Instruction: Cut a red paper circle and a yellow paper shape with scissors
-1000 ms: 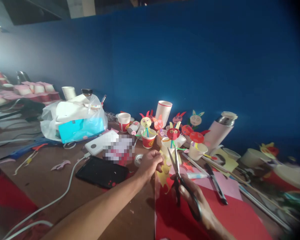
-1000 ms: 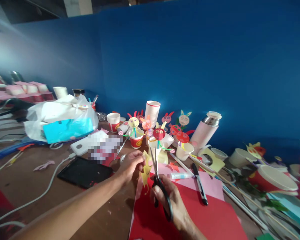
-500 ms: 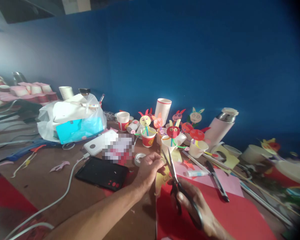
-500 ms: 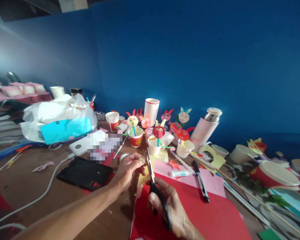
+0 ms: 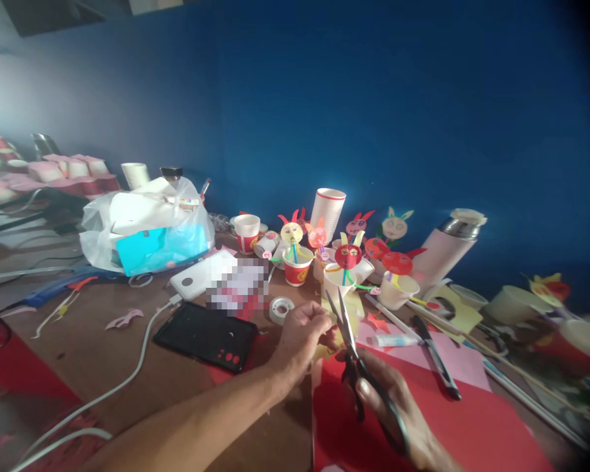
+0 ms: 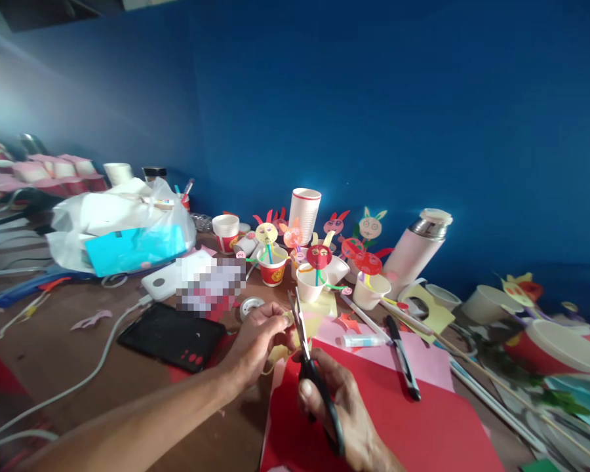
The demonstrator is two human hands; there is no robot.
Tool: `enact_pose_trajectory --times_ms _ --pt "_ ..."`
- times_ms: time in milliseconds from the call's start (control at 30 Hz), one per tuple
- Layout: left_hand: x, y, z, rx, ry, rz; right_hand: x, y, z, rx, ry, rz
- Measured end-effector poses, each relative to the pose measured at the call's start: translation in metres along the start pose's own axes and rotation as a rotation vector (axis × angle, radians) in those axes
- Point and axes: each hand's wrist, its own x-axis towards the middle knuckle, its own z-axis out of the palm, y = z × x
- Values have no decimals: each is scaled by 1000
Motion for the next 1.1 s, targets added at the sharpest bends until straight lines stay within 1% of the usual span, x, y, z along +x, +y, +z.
enact_pose_trajectory --times_ms 167,333,433,667,933,1100 --pt "0 -2 0 20 -8 -17 0 -1 0 10 -14 3" --pt "-2 0 2 20 -2 -20 1 -1 0 -2 -21 -5" --pt "-3 1 3 20 -1 -26 0 1 0 15 -29 15" --pt "-3 2 3 25 -8 -47 0 2 -2 -27 -11 -3" --pt "-3 3 3 45 -7 -52 0 6 -2 2 -29 -3" --pt "-4 2 3 33 -16 -52 1 3 0 18 -29 -2"
